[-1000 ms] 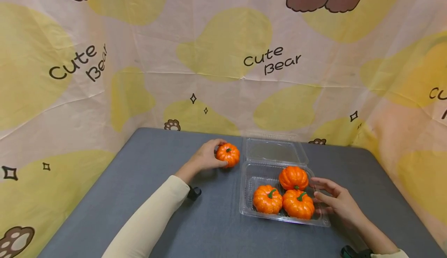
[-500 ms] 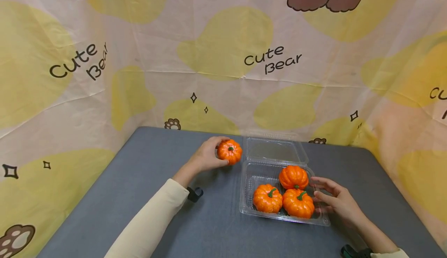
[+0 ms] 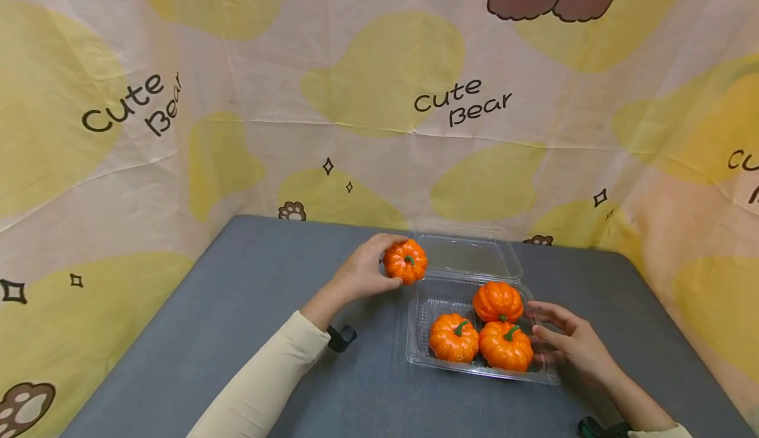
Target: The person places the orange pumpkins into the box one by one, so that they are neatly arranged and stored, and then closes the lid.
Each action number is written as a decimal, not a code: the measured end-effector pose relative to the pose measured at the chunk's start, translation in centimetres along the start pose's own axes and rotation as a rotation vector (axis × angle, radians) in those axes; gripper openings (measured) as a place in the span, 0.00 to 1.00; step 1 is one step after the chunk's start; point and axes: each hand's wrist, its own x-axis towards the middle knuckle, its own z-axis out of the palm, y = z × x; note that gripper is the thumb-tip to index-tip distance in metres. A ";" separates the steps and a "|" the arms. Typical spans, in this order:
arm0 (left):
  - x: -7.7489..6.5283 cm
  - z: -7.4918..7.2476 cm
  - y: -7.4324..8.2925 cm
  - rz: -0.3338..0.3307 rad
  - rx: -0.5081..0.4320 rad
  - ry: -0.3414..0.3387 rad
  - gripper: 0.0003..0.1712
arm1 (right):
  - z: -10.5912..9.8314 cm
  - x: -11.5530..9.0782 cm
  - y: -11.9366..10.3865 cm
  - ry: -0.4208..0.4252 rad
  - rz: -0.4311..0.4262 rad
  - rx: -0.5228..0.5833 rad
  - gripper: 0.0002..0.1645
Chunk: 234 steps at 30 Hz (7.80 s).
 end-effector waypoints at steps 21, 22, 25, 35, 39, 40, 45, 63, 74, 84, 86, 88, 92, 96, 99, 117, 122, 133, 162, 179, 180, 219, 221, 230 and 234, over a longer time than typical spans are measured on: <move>1.1 3.3 2.9 0.176 -0.007 -0.111 0.39 | 0.2 -0.3 0.1 -0.010 -0.025 0.014 0.28; 1.2 3.5 3.0 0.184 -0.008 -0.117 0.39 | 0.2 -0.3 0.1 -0.010 -0.027 0.013 0.28; 1.3 4.0 3.1 0.188 -0.008 -0.139 0.39 | 0.1 -0.2 0.1 -0.012 -0.032 0.012 0.28; 1.7 5.1 3.5 0.203 0.090 -0.180 0.39 | 0.1 -0.1 0.2 -0.010 -0.029 0.020 0.28; 1.8 5.2 3.9 0.218 0.138 -0.199 0.39 | 0.1 -0.2 0.2 -0.010 -0.038 0.015 0.28; 1.8 5.2 4.0 0.223 0.147 -0.202 0.39 | 0.1 -0.2 0.2 -0.010 -0.042 0.013 0.28; 1.8 5.5 4.3 0.229 0.183 -0.221 0.39 | 0.1 -0.2 0.3 -0.019 -0.057 0.015 0.27; 1.7 5.7 4.5 0.268 0.255 -0.262 0.36 | 0.0 -0.2 0.2 -0.007 -0.045 0.005 0.28; 2.1 5.4 4.0 0.270 0.153 -0.216 0.28 | 0.1 -0.1 0.0 -0.009 -0.049 0.000 0.27; 2.0 5.7 3.9 0.270 0.155 -0.193 0.27 | 0.2 -0.1 -0.1 0.004 -0.020 -0.010 0.28; 2.0 5.8 4.0 0.267 0.161 -0.188 0.27 | 0.2 -0.1 0.0 0.006 -0.022 -0.011 0.28; 2.0 5.9 4.1 0.262 0.166 -0.186 0.28 | 0.2 -0.2 0.0 0.004 -0.028 -0.010 0.28; 2.0 6.1 4.5 0.261 0.194 -0.187 0.29 | 0.2 -0.2 0.1 0.001 -0.034 -0.008 0.28; 2.0 6.2 4.8 0.258 0.215 -0.200 0.29 | 0.2 -0.2 0.1 0.000 -0.035 -0.006 0.28; 2.0 6.4 4.9 0.255 0.220 -0.208 0.29 | 0.2 -0.1 0.1 0.002 -0.037 -0.007 0.28; 2.2 7.0 5.1 0.296 0.281 -0.191 0.33 | 0.1 0.0 0.3 0.003 -0.049 -0.001 0.28; 2.1 7.1 5.1 0.305 0.281 -0.181 0.30 | 0.1 -0.1 0.2 0.005 -0.037 -0.006 0.28; 2.1 7.5 5.2 0.316 0.290 -0.171 0.31 | 0.1 -0.2 0.0 0.004 -0.042 -0.004 0.28; 2.1 6.6 4.7 0.302 0.201 -0.193 0.25 | 0.1 -0.2 0.0 -0.010 -0.083 -0.020 0.28; 2.4 6.2 4.4 0.252 0.167 -0.199 0.22 | 0.1 -0.2 0.0 -0.012 -0.092 -0.027 0.28; 2.4 6.2 4.4 0.246 0.168 -0.199 0.22 | 0.1 -0.2 0.0 -0.013 -0.092 -0.024 0.28; 3.0 4.9 1.0 -0.025 -0.166 -0.048 0.19 | 0.1 -0.3 0.4 -0.016 -0.101 -0.014 0.29; 3.0 4.9 0.5 -0.066 -0.167 -0.019 0.19 | 0.1 -0.3 0.4 -0.018 -0.101 -0.016 0.29; 3.8 5.9 -1.6 -0.270 -0.302 0.057 0.24 | 0.2 -0.5 0.3 -0.012 -0.082 -0.031 0.29; 4.2 6.9 -2.3 -0.325 -0.354 0.093 0.25 | 0.1 -0.4 0.3 -0.016 -0.091 -0.033 0.29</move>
